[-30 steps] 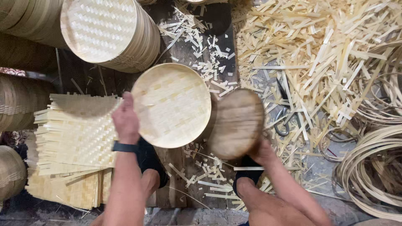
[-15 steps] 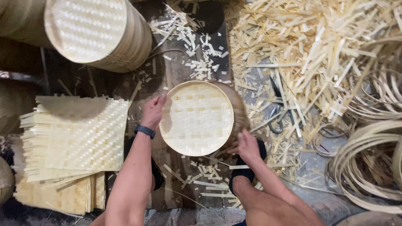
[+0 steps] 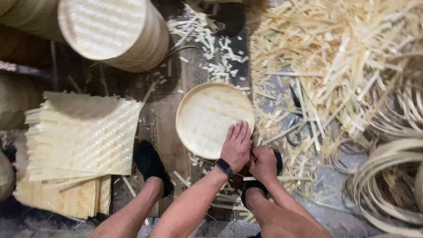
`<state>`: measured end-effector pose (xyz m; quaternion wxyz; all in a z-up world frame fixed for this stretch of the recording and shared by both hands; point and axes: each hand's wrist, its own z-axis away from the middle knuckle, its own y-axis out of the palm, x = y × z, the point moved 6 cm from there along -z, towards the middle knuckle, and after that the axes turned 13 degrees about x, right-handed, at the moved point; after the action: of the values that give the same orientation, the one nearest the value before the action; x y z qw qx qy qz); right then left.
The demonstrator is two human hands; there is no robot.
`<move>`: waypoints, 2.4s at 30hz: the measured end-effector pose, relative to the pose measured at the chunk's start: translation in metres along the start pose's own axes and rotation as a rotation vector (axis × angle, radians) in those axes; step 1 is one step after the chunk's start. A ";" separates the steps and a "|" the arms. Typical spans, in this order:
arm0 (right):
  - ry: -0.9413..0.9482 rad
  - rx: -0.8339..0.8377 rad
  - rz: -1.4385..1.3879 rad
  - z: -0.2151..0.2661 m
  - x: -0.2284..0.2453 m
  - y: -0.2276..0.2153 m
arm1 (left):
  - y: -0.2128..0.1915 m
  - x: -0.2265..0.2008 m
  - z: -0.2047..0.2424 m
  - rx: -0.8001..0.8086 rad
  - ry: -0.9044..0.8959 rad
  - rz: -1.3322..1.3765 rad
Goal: The person assembles bamboo steamer lids by placing a circular bamboo frame over a woven mat, pressing them together, and trimming the excess woven material with shears.
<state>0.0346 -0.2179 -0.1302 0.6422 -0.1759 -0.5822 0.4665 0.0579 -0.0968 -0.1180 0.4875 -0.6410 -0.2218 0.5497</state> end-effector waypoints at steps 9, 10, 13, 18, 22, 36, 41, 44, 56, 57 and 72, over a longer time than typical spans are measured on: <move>-0.041 -0.072 -0.011 0.001 0.007 -0.004 | -0.094 0.132 0.002 -0.072 0.352 -0.557; -0.047 -0.074 -0.020 0.000 0.007 -0.005 | -0.124 0.151 -0.005 -0.073 0.317 -0.682; -0.045 -0.074 -0.030 0.001 0.005 -0.003 | -0.216 0.211 -0.031 -0.180 0.071 -0.501; -0.052 -0.078 0.001 0.000 0.002 0.000 | -0.286 0.281 -0.033 -0.383 -0.253 -0.460; -0.042 -0.053 -0.004 -0.002 0.001 0.002 | -0.283 0.306 -0.033 -0.343 -0.332 -0.356; -0.002 -0.044 0.004 -0.002 0.007 -0.002 | -0.292 0.309 -0.031 -0.338 -0.308 -0.338; 0.002 -0.045 -0.003 -0.002 0.006 -0.001 | -0.296 0.311 -0.030 -0.323 -0.297 -0.213; -0.013 -0.055 -0.004 -0.002 0.005 0.001 | -0.297 0.311 -0.032 -0.322 -0.287 -0.168; -0.569 0.005 -0.006 0.019 0.049 -0.047 | -0.234 0.323 0.051 -0.440 -0.484 -0.310; -0.741 -0.026 0.054 0.031 0.059 -0.052 | -0.217 0.324 0.072 -0.342 -0.574 -0.304; 0.153 -0.158 -0.168 -0.014 -0.074 -0.060 | -0.258 0.280 0.218 -1.087 -0.875 -0.096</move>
<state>0.0790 -0.3034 -0.1312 0.7056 -0.2118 -0.5793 0.3489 0.0049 0.3259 -0.0131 -0.0128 -0.5034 -0.6694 0.5462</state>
